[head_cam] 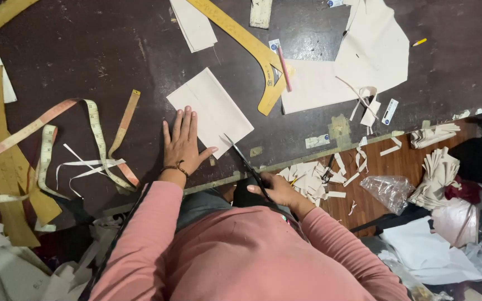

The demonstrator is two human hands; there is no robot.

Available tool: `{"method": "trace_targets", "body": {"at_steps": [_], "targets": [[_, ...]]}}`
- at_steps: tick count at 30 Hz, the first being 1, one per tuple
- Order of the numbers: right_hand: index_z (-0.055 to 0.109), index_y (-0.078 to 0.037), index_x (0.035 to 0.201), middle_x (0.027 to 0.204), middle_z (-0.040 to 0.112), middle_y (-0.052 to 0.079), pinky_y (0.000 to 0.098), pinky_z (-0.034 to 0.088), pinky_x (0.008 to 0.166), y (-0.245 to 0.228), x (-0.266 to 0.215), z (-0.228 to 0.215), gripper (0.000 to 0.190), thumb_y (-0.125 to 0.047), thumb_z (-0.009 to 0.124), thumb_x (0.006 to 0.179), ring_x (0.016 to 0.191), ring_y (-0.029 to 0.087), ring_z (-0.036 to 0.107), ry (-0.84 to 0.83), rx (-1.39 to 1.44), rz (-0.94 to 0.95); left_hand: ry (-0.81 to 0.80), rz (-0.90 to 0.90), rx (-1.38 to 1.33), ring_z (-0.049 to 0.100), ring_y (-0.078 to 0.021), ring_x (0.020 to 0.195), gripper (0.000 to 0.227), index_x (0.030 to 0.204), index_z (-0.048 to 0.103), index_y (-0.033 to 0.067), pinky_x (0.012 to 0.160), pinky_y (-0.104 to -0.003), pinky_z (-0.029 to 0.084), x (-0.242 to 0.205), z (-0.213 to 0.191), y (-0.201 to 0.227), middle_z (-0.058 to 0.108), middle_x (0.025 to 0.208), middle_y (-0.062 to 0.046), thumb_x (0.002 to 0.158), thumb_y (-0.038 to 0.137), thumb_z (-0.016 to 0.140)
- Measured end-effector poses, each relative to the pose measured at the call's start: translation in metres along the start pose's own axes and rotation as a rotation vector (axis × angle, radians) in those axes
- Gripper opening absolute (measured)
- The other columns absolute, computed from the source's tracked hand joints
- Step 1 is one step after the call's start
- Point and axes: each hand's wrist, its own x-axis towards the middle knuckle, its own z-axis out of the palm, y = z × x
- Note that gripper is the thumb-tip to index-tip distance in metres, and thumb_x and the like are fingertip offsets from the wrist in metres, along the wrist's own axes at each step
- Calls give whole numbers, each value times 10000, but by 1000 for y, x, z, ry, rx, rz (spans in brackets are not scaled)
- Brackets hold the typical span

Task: The person measures and marks a piece of white fabric using a ruler and a pencil. They then use scissors to cut the fabric along the marked lines. The person repeats this process multiple times, cutting the fabric into smaller pieces.

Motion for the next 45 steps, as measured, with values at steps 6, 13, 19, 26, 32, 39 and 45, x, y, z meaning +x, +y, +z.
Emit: {"method": "trace_targets", "body": {"at_steps": [6, 13, 19, 26, 32, 39, 45], "targets": [[626, -127, 701, 496, 621, 76, 336, 520, 697, -1, -9, 8, 539, -640, 770, 785, 623, 255, 726, 40, -42, 30, -29, -23, -6, -39, -270, 1592, 1071, 1643, 112, 101, 1245, -612, -74, 0, -4, 2, -21, 1735, -86, 886, 758, 488], [635, -135, 722, 518, 652, 86, 369, 534, 703, -42, -11, -3, 664, -797, 693, 749, 669, 304, 735, 20, -101, 34, -5, -12, 3, -34, -271, 1593, 1096, 1644, 119, 101, 1242, -602, -97, 0, 0, 0, 1, 1735, -94, 867, 779, 488], [684, -102, 838, 633, 698, 152, 447, 551, 774, -42, 5, 4, 651, -752, 682, 800, 817, 393, 745, 36, -165, 12, 8, -16, 10, -19, -278, 1592, 1106, 1641, 125, 93, 1244, -604, -78, 0, 0, 1, 19, 1733, -104, 858, 775, 507], [682, -70, 850, 712, 708, 219, 462, 548, 786, -76, 3, -10, 778, -838, 637, 735, 869, 428, 733, 21, -173, 38, 5, -20, -4, -25, -275, 1592, 1120, 1641, 123, 90, 1245, -611, -82, 0, 0, 2, 25, 1731, -104, 845, 762, 535], [645, -84, 771, 581, 660, 136, 391, 553, 714, -66, 27, -4, 676, -758, 662, 809, 683, 342, 731, 51, -183, -15, 3, -25, 14, -24, -273, 1593, 1119, 1639, 125, 89, 1247, -611, -80, 2, 1, 0, 24, 1732, -100, 845, 765, 532], [687, -96, 827, 747, 719, 206, 438, 552, 769, -87, 33, -12, 771, -859, 637, 725, 888, 423, 734, 37, -208, -10, 56, -14, 23, -6, -273, 1593, 1116, 1643, 138, 92, 1248, -594, -79, 0, 6, 0, 39, 1734, -99, 846, 778, 512], [640, -118, 717, 558, 665, 95, 378, 553, 738, -68, 55, -6, 653, -766, 664, 796, 733, 326, 738, 56, -232, 16, 45, -13, 3, -4, -274, 1591, 1119, 1644, 126, 95, 1242, -596, -83, 1, 7, -1, 24, 1735, -93, 850, 785, 508]]}}
